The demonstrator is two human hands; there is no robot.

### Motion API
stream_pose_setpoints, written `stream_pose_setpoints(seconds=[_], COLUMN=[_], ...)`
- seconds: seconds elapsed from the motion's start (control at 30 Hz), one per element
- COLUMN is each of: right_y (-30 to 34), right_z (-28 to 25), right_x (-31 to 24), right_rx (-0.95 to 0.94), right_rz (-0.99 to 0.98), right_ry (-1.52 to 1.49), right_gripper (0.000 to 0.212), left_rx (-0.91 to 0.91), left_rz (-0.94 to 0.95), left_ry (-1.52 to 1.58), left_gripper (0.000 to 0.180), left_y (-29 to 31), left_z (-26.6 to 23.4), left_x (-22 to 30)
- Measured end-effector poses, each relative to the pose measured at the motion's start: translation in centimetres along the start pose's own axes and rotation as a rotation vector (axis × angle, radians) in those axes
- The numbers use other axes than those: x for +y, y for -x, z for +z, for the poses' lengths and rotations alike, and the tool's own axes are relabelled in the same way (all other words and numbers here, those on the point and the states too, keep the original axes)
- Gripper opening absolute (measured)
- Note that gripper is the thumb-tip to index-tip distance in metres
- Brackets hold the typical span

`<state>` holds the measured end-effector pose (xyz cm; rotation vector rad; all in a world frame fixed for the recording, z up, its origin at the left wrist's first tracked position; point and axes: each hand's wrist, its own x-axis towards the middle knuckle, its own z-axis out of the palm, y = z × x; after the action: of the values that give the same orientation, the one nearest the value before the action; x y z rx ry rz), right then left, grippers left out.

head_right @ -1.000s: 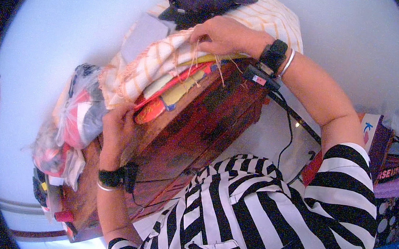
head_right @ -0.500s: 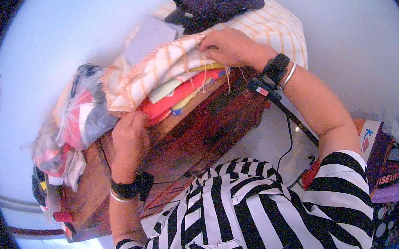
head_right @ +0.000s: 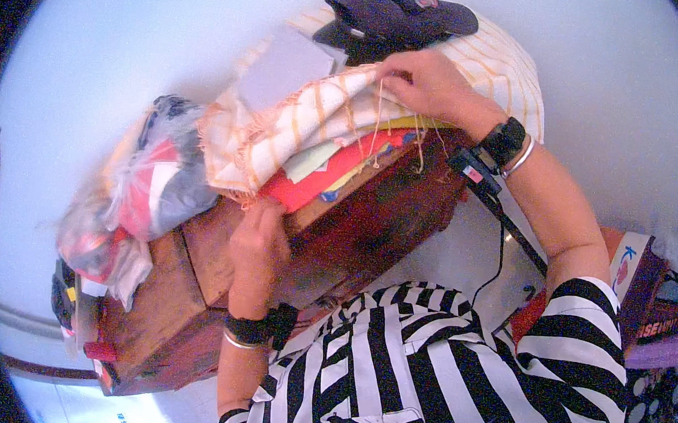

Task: The person spreads a striped cloth over a wooden chest, places hats and papers on top, and sorts various small items and bags.

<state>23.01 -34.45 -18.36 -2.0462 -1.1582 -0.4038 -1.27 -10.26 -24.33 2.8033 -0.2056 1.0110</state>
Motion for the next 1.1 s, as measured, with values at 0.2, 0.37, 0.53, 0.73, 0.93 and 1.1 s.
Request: stream_pose_setpoints(seconds=[0.2, 0.37, 0.53, 0.73, 0.93, 1.1], right_y=[-2.8, -0.8, 4.2, 13.4, 19.0, 18.4], right_z=[0.3, 3.4, 2.7, 5.4, 11.4, 12.7], right_x=[-2.8, -2.6, -9.8, -10.1, -8.2, -11.1], right_rx=[0.373, -0.089, -0.482, -0.852, -0.891, -0.912], right_rz=[-0.254, -0.144, -0.112, 0.106, 0.261, 0.174], right_ry=[0.215, 0.180, -0.105, -0.140, -0.046, 0.030], right_gripper=[0.029, 0.032, 0.025, 0.028, 0.029, 0.028], left_rx=[0.155, 0.148, -0.171, -0.027, 0.055, 0.117], left_rz=[-0.067, -0.231, -0.452, -0.173, -0.157, -0.393], left_ry=[0.148, 0.124, 0.380, 0.324, 0.268, 0.264], left_gripper=[0.026, 0.048, 0.051, 0.032, 0.023, 0.020], left_y=[-1.2, -3.3, 0.5, 5.5, 10.8, 16.0], left_z=[-2.9, -2.2, -4.9, -5.7, -6.0, -6.3], left_x=[-1.6, -3.0, -2.1, -1.3, 1.1, 1.0])
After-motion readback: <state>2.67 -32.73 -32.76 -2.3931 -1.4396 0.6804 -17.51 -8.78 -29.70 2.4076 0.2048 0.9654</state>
